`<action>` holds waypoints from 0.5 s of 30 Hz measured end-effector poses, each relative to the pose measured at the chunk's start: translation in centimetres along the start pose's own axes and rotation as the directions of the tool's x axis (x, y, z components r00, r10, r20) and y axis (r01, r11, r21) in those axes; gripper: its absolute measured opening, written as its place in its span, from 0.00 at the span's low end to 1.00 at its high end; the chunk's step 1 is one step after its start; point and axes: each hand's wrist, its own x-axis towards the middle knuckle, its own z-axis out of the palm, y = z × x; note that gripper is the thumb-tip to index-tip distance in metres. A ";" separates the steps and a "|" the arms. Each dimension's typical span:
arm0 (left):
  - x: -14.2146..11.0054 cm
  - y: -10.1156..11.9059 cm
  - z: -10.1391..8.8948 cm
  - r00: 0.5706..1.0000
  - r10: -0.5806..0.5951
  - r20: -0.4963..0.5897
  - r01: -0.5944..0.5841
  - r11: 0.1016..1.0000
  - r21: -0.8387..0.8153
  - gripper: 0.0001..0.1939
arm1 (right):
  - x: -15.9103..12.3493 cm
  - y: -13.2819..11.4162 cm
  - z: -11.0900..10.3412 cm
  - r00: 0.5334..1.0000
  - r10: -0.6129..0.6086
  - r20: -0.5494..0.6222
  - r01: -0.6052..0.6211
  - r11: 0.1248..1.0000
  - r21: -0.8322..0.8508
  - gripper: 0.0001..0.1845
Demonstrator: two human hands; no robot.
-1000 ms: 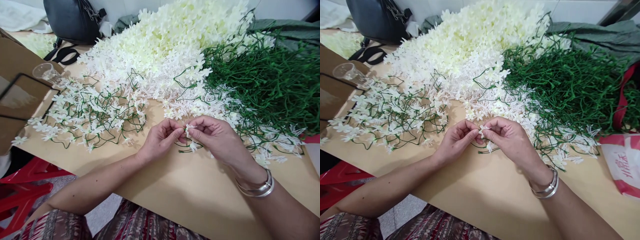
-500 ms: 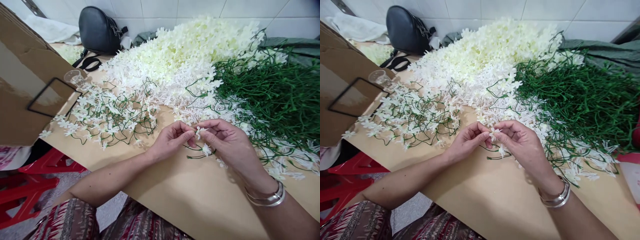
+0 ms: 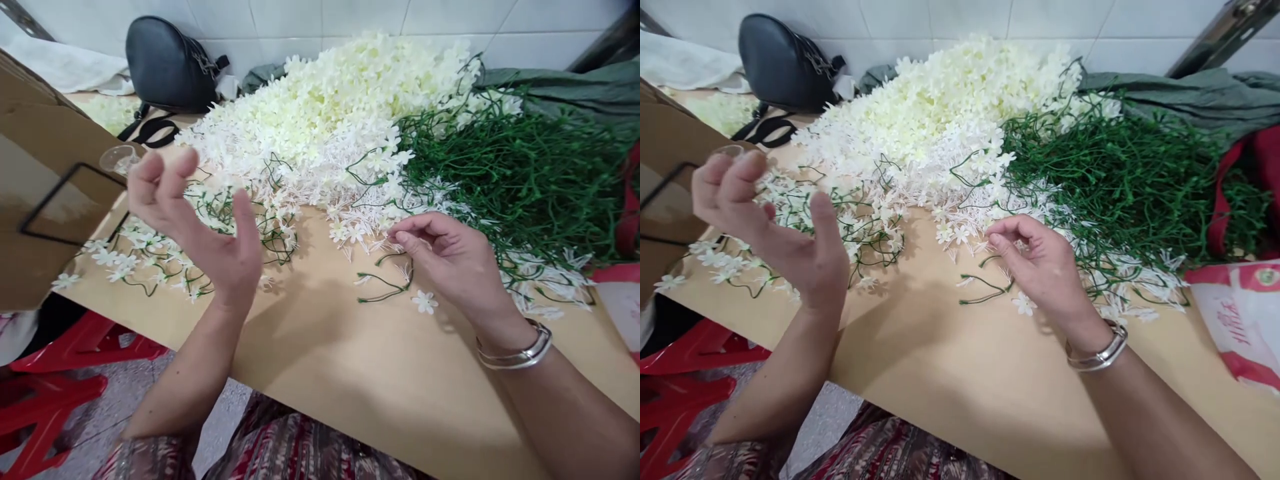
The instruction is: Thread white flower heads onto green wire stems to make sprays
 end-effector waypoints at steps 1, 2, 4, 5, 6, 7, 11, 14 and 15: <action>-0.4 -0.1 1.1 1.000 0.020 0.008 -0.020 0.999 0.048 0.12 | 0.0 -0.2 -0.4 0.999 -0.027 0.031 0.029 0.997 -0.077 0.05; -0.9 -0.2 2.3 0.999 0.040 0.021 -0.042 0.994 0.098 0.12 | 0.0 -0.5 -0.8 0.995 -0.044 0.092 0.057 0.987 -0.149 0.05; -1.8 -0.5 4.2 0.994 0.094 0.056 -0.103 0.975 0.197 0.11 | -0.2 -1.1 -1.4 0.961 -0.042 0.274 0.119 0.955 -0.271 0.06; -2.3 -0.6 5.0 0.989 0.132 0.073 -0.146 0.958 0.247 0.10 | -0.4 -1.4 -1.5 0.933 -0.035 0.357 0.160 0.932 -0.326 0.07; -2.6 -0.8 5.6 0.980 0.176 0.090 -0.195 0.935 0.297 0.09 | -0.6 -1.5 -1.5 0.908 -0.034 0.418 0.208 0.902 -0.379 0.09; -3.0 -1.0 6.0 0.970 0.216 0.112 -0.242 0.907 0.344 0.08 | -0.8 -1.6 -1.4 0.889 -0.038 0.456 0.258 0.866 -0.430 0.10; -3.6 -1.6 6.7 0.945 0.243 0.218 -0.318 0.834 0.451 0.08 | -1.4 -1.3 -0.6 0.856 -0.069 0.512 0.380 0.755 -0.535 0.12; -3.6 -1.8 6.7 0.957 0.205 0.204 -0.280 0.834 0.475 0.09 | -1.2 -1.0 -0.8 0.867 -0.083 0.491 0.388 0.731 -0.561 0.14; -3.6 -1.8 6.6 0.962 0.206 0.181 -0.268 0.839 0.473 0.10 | -1.1 -1.0 -1.1 0.884 -0.097 0.457 0.373 0.735 -0.567 0.14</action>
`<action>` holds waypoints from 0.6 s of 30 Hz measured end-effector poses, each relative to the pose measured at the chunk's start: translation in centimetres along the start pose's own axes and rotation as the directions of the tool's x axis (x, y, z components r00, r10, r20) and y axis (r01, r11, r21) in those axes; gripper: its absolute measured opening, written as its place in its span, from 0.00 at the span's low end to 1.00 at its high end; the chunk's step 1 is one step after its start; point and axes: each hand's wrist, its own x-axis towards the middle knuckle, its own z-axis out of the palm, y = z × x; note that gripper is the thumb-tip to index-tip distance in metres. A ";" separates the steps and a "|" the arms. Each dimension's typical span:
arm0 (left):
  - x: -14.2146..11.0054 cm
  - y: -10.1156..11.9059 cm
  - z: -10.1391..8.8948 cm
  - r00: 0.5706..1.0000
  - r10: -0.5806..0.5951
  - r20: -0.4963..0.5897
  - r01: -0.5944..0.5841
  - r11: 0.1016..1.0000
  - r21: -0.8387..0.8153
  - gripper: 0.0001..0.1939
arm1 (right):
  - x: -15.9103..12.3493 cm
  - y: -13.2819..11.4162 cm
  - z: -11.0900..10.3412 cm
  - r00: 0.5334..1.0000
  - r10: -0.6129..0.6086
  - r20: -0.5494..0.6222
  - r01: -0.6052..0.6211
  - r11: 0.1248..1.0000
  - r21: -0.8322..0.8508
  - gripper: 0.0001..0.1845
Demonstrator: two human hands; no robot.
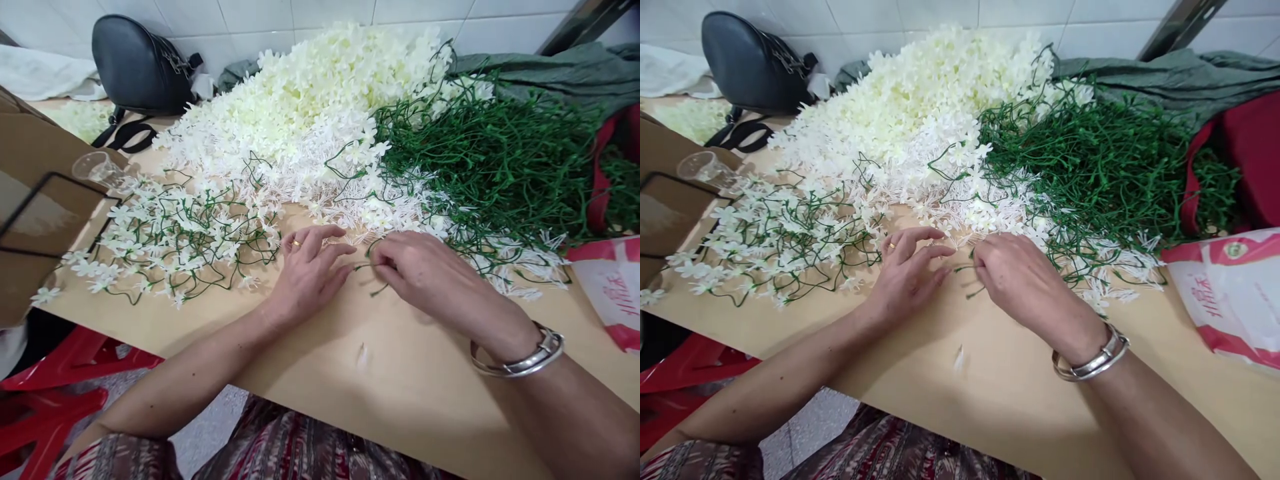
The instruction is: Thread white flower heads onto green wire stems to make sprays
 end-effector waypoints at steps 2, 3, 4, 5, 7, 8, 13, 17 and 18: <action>0.1 0.0 -0.2 0.999 -0.015 -0.045 0.013 0.999 -0.048 0.12 | 0.0 0.1 -0.8 0.994 0.051 -0.093 -0.046 0.997 0.059 0.12; 0.2 0.0 -0.3 0.998 -0.020 -0.061 0.014 0.995 -0.096 0.13 | -0.1 0.1 -1.2 0.988 0.083 -0.128 -0.068 0.990 0.121 0.10; 0.3 -0.1 -0.3 0.997 -0.027 -0.072 0.016 0.987 -0.158 0.14 | -0.1 -0.1 -1.5 0.982 0.116 -0.148 -0.085 0.976 0.199 0.09; 0.4 -0.1 -0.3 0.997 -0.031 -0.077 0.013 0.973 -0.230 0.15 | 0.0 -0.4 -1.7 0.978 0.144 -0.148 -0.097 0.952 0.291 0.08; 0.5 -0.2 -0.3 0.996 -0.036 -0.077 0.004 0.927 -0.375 0.15 | 0.1 -1.0 -1.5 0.980 0.177 -0.092 -0.112 0.872 0.477 0.07; 0.6 -0.2 -0.3 0.996 -0.037 -0.079 -0.001 0.901 -0.434 0.15 | 0.2 -1.3 -1.2 0.984 0.175 -0.043 -0.122 0.823 0.554 0.08; 0.7 0.1 -0.6 0.986 -0.156 -0.064 0.088 0.803 -0.590 0.09 | 0.9 -1.5 -0.2 0.983 0.174 0.054 -0.155 0.649 0.745 0.09; 1.0 0.1 -0.9 0.896 -0.424 -0.129 0.199 0.644 -0.739 0.13 | -0.1 -2.2 -1.8 0.976 0.207 -0.072 -0.125 0.795 0.593 0.09; 1.1 0.0 -0.9 0.873 -0.467 -0.141 0.194 0.598 -0.777 0.15 | -0.9 -2.8 -2.1 0.991 0.133 -0.023 -0.099 0.837 0.538 0.09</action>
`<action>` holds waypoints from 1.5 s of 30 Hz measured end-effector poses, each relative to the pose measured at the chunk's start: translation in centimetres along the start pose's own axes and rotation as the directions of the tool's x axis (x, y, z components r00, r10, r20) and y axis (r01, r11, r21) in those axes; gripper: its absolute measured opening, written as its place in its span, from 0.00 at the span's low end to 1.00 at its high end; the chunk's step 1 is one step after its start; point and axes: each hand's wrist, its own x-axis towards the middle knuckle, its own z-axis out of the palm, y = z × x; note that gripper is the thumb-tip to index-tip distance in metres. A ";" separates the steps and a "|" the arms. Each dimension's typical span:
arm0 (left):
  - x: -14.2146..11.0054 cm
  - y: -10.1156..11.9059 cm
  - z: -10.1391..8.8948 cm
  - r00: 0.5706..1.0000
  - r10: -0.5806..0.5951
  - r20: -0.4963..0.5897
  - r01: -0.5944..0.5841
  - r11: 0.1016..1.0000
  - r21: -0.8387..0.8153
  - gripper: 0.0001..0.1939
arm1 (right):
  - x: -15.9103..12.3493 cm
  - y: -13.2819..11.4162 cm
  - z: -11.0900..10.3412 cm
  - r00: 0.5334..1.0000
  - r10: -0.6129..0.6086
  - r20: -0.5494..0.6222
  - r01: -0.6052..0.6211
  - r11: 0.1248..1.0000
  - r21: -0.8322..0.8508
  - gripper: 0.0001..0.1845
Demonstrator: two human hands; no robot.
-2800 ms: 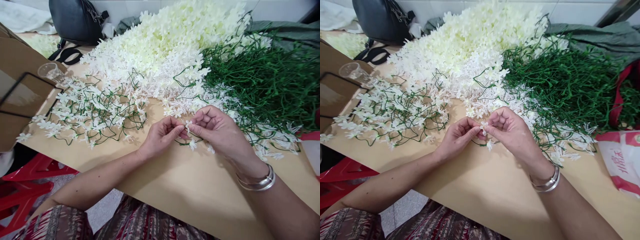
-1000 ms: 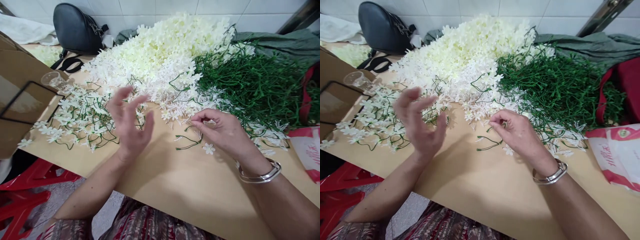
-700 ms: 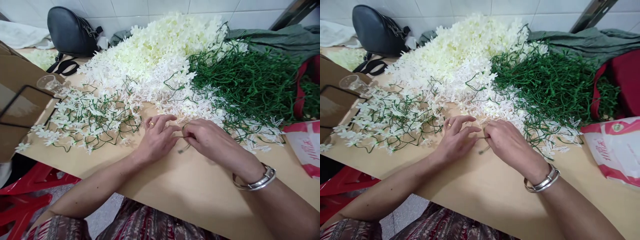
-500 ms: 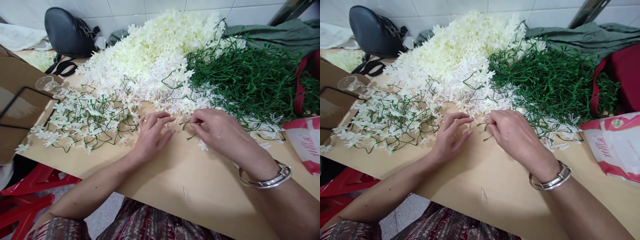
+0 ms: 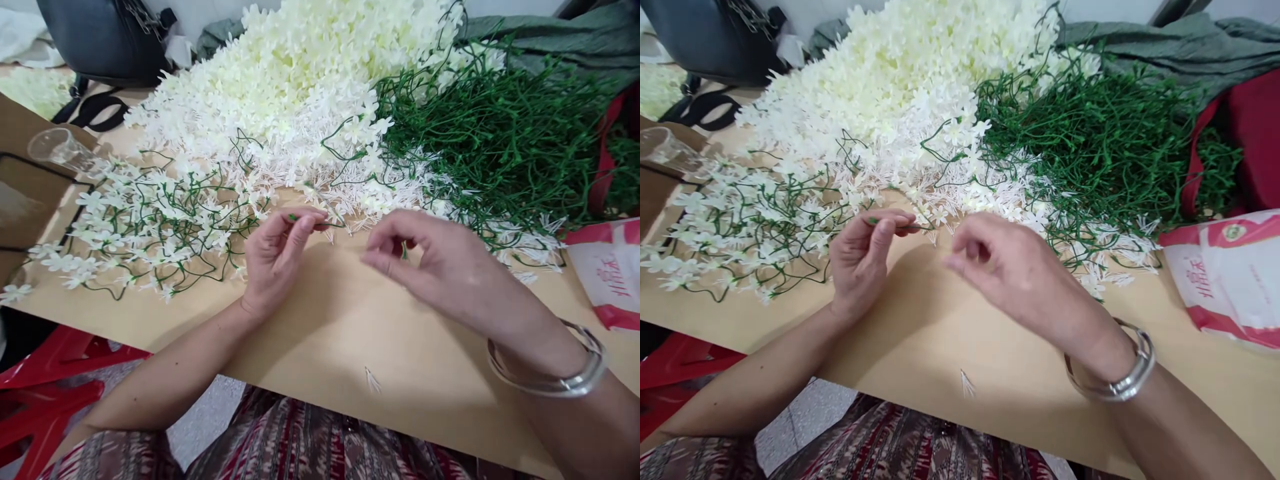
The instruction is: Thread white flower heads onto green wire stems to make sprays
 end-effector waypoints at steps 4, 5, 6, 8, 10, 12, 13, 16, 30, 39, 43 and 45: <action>0.2 -0.2 -0.2 0.994 -0.109 0.010 0.109 0.984 -0.142 0.24 | -5.1 -2.0 2.7 0.799 -0.207 0.564 0.279 0.959 -0.042 0.09; 0.2 -0.2 -0.2 0.990 -0.137 0.038 0.142 0.979 -0.148 0.26 | -6.6 -2.0 3.9 0.739 -0.248 0.627 0.337 0.941 -0.025 0.09; 0.2 -0.1 -0.1 0.985 -0.161 0.066 0.169 0.975 -0.146 0.27 | -8.0 -1.7 5.0 0.688 -0.318 0.652 0.399 0.916 0.026 0.09; 0.1 0.2 0.1 0.975 -0.192 0.112 0.205 0.970 -0.129 0.27 | -10.1 -0.5 6.7 0.706 -0.418 0.571 0.491 0.871 0.031 0.10; 0.0 0.5 0.3 0.965 -0.212 0.152 0.231 0.966 -0.119 0.27 | -10.8 1.2 7.4 0.729 -0.512 0.454 0.624 0.769 -0.136 0.10; 0.0 0.6 0.6 0.956 -0.228 0.187 0.253 0.959 -0.128 0.27 | -10.0 2.8 6.8 0.726 -0.537 0.430 0.667 0.701 -0.252 0.08; 0.0 0.6 0.7 0.950 -0.233 0.207 0.264 0.955 -0.135 0.26 | -9.1 3.4 6.3 0.749 -0.520 0.411 0.648 0.704 -0.291 0.09; -0.1 0.4 0.9 0.947 -0.213 0.242 0.253 0.956 -0.147 0.25 | -5.5 4.9 4.2 0.839 -0.429 0.334 0.540 0.731 -0.417 0.16; -0.2 0.8 0.2 0.695 -0.207 0.689 0.170 0.978 0.122 0.20 | -5.0 6.4 -2.6 0.994 -0.088 -0.071 0.046 0.889 -0.455 0.07; 0.0 -0.6 0.5 0.742 0.192 0.643 -0.294 0.954 0.054 0.10 | -3.7 5.3 -3.7 0.990 -0.062 -0.127 -0.006 0.877 -0.481 0.09; -0.4 -0.2 0.3 0.817 0.054 0.574 -0.073 0.997 0.010 0.13 | -2.3 3.2 -4.0 0.952 0.059 -0.299 -0.135 0.961 -0.240 0.06; -0.7 0.0 0.3 0.807 -0.074 0.586 0.096 0.995 -0.006 0.16 | -1.7 2.7 -3.4 0.952 0.096 -0.291 -0.123 0.990 -0.075 0.06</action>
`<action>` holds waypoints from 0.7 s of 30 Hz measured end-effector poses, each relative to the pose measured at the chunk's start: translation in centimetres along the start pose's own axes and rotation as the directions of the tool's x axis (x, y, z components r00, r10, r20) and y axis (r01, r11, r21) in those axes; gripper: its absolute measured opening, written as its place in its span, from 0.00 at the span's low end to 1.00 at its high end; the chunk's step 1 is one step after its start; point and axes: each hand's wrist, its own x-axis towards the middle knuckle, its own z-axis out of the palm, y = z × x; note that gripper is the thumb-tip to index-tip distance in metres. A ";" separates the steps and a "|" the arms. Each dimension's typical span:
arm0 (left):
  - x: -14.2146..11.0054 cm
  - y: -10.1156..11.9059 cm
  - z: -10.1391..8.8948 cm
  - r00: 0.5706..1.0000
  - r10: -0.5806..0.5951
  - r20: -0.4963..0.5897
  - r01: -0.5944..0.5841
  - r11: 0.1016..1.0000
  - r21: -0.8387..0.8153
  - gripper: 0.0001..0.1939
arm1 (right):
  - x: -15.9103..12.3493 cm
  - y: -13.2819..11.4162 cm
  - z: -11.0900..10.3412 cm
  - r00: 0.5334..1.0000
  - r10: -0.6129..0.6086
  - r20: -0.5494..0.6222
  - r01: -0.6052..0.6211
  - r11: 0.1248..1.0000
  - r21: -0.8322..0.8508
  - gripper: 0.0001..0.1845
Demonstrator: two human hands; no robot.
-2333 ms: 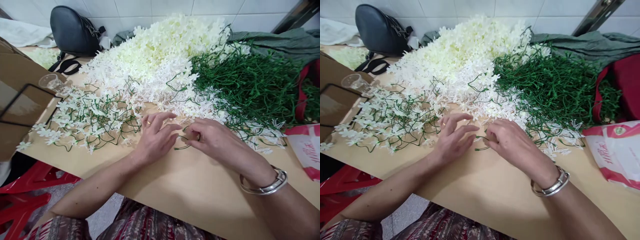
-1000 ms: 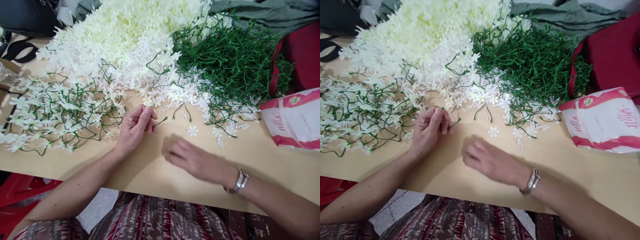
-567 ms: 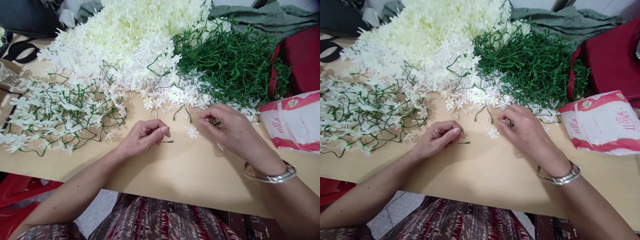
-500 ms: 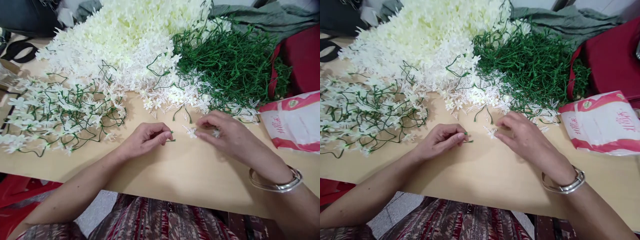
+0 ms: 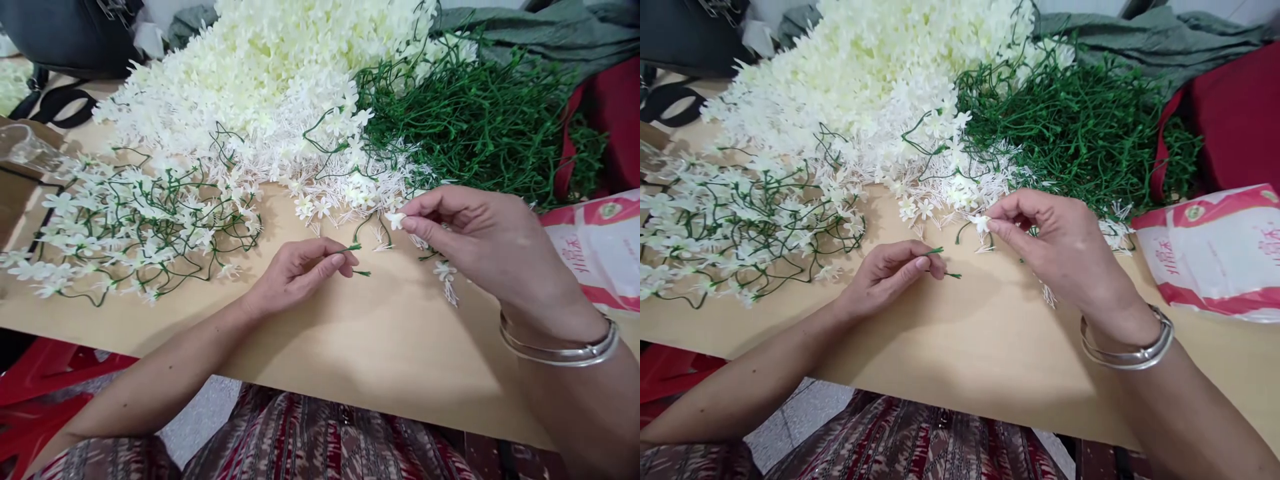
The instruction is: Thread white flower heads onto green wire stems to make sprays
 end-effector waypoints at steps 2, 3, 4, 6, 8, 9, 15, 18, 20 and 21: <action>-0.1 0.0 0.3 0.998 -0.069 0.010 0.070 0.996 -0.056 0.18 | 0.3 -0.1 1.2 0.998 0.027 0.051 -0.036 0.984 0.173 0.07; -0.2 -0.1 0.4 0.997 -0.082 0.004 0.082 0.994 -0.067 0.18 | 0.3 0.0 1.8 0.996 0.042 0.075 -0.059 0.967 0.246 0.07; -0.2 -0.2 0.5 0.996 -0.090 -0.004 0.089 0.993 -0.071 0.19 | 0.3 0.1 2.5 0.994 0.058 0.090 -0.083 0.948 0.306 0.07; -0.2 -0.2 0.5 0.995 -0.101 -0.024 0.100 0.994 -0.052 0.19 | 0.2 0.5 3.6 0.994 0.079 0.081 -0.104 0.916 0.386 0.06; -0.2 -0.1 0.3 0.997 -0.081 -0.016 0.082 0.996 0.045 0.16 | 0.0 0.9 4.2 0.996 0.079 0.052 -0.093 0.911 0.401 0.06; -0.1 0.0 0.2 0.999 -0.051 0.002 0.050 0.992 0.118 0.15 | -0.1 1.1 4.4 0.997 0.072 0.032 -0.079 0.918 0.389 0.06; 0.3 -0.4 0.3 0.989 0.048 -0.140 -0.017 0.976 0.217 0.13 | -1.1 1.2 5.1 0.983 -0.085 -0.160 0.112 0.980 0.164 0.06; 0.4 -0.8 0.6 0.976 -0.049 -0.213 0.061 0.997 0.050 0.20 | -1.6 1.0 5.8 0.908 -0.385 -0.164 0.381 0.923 -0.057 0.08; 0.4 -0.7 0.7 0.980 -0.108 -0.167 0.103 0.994 -0.042 0.21 | -1.8 1.1 6.1 0.792 -0.607 -0.067 0.582 0.783 -0.221 0.13; 0.4 -0.6 0.6 0.982 -0.128 -0.139 0.117 0.989 -0.086 0.21 | -1.9 1.3 6.2 0.736 -0.677 -0.012 0.650 0.711 -0.268 0.16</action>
